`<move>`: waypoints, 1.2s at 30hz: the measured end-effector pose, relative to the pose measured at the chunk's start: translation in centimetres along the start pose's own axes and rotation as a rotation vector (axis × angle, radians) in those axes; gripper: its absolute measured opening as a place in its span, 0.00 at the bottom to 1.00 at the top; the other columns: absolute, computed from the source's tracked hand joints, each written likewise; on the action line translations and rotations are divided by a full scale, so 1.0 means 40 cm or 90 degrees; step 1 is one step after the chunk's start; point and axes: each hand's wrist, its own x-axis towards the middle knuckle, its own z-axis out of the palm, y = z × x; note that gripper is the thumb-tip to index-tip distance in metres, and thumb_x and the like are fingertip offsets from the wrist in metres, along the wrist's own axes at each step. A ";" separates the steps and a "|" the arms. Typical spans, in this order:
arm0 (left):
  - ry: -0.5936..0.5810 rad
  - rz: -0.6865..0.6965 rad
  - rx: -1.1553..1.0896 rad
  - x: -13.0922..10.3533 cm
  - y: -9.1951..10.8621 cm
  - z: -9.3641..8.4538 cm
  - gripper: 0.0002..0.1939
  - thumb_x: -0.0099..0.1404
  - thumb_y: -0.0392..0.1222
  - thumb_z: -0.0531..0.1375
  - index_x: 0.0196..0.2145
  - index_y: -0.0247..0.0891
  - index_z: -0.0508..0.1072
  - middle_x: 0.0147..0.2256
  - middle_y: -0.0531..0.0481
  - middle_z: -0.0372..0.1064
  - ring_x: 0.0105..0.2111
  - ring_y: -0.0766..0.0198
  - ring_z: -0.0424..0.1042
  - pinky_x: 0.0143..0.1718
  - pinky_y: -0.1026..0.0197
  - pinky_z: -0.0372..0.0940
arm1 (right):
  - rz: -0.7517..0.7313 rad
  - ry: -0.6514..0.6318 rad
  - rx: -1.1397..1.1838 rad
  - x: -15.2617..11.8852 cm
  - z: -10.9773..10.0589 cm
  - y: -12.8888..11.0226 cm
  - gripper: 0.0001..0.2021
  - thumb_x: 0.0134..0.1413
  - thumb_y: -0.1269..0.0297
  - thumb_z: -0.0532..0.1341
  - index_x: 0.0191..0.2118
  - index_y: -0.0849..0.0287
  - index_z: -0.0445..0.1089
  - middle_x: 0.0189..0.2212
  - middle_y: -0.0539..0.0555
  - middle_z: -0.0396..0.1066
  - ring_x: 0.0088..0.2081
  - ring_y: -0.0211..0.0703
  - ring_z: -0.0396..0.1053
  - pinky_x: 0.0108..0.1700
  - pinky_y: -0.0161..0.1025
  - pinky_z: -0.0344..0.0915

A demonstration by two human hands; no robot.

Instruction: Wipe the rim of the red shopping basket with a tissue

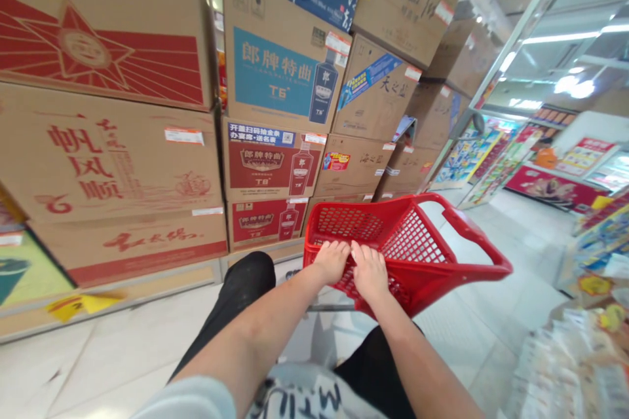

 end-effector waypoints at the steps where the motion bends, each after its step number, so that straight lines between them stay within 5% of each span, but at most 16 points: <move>1: -0.002 -0.002 -0.003 0.002 0.001 0.000 0.20 0.62 0.40 0.51 0.52 0.37 0.60 0.50 0.41 0.61 0.49 0.53 0.60 0.50 0.48 0.54 | 0.006 -0.008 -0.003 0.000 -0.004 0.007 0.22 0.59 0.71 0.49 0.59 0.57 0.56 0.44 0.58 0.65 0.46 0.48 0.58 0.50 0.43 0.49; 6: 0.000 -0.021 -0.013 0.008 0.007 0.004 0.17 0.60 0.37 0.51 0.48 0.36 0.62 0.48 0.40 0.62 0.49 0.52 0.60 0.48 0.48 0.54 | 0.063 -0.125 0.016 0.051 -0.040 0.037 0.13 0.56 0.71 0.52 0.45 0.58 0.67 0.43 0.58 0.67 0.45 0.46 0.61 0.47 0.40 0.52; 10: 0.009 -0.031 -0.013 0.004 0.000 0.005 0.17 0.58 0.36 0.53 0.47 0.37 0.63 0.47 0.42 0.63 0.48 0.53 0.60 0.48 0.50 0.54 | 0.052 -0.206 0.042 0.104 -0.060 0.094 0.07 0.55 0.69 0.54 0.35 0.57 0.70 0.32 0.53 0.70 0.35 0.40 0.67 0.37 0.35 0.55; 17: 0.034 -0.065 -0.014 -0.006 -0.022 0.006 0.18 0.58 0.35 0.52 0.48 0.37 0.63 0.48 0.42 0.63 0.49 0.52 0.59 0.50 0.48 0.52 | 0.090 -0.099 -0.011 0.074 -0.040 0.049 0.14 0.61 0.69 0.46 0.43 0.62 0.68 0.42 0.62 0.67 0.46 0.50 0.63 0.46 0.44 0.52; 22: 0.037 -0.063 -0.010 -0.022 -0.023 0.012 0.19 0.58 0.36 0.52 0.49 0.37 0.62 0.50 0.41 0.61 0.50 0.52 0.58 0.51 0.48 0.51 | 0.088 -0.096 -0.004 0.069 -0.030 0.025 0.11 0.58 0.69 0.50 0.38 0.62 0.69 0.37 0.60 0.69 0.41 0.48 0.64 0.42 0.41 0.53; 27: 0.034 -0.067 -0.011 -0.031 -0.024 0.007 0.21 0.57 0.36 0.52 0.49 0.37 0.61 0.50 0.42 0.62 0.50 0.52 0.58 0.52 0.48 0.51 | 0.092 -0.031 -0.003 0.045 -0.020 0.008 0.16 0.62 0.69 0.45 0.46 0.59 0.67 0.42 0.60 0.67 0.46 0.49 0.61 0.49 0.44 0.50; 32: 0.024 -0.073 -0.009 -0.034 -0.024 -0.002 0.22 0.55 0.34 0.52 0.50 0.39 0.61 0.50 0.42 0.62 0.50 0.52 0.58 0.52 0.47 0.52 | 0.056 -0.071 0.010 0.069 -0.023 0.015 0.10 0.57 0.69 0.51 0.36 0.60 0.70 0.35 0.57 0.69 0.39 0.46 0.64 0.42 0.40 0.54; 36: 0.026 -0.074 -0.006 -0.040 -0.024 -0.005 0.22 0.56 0.35 0.52 0.50 0.38 0.61 0.51 0.41 0.61 0.51 0.52 0.58 0.52 0.47 0.52 | 0.068 -0.020 -0.005 0.057 -0.023 -0.003 0.14 0.60 0.70 0.47 0.41 0.59 0.69 0.39 0.59 0.68 0.43 0.48 0.63 0.47 0.43 0.53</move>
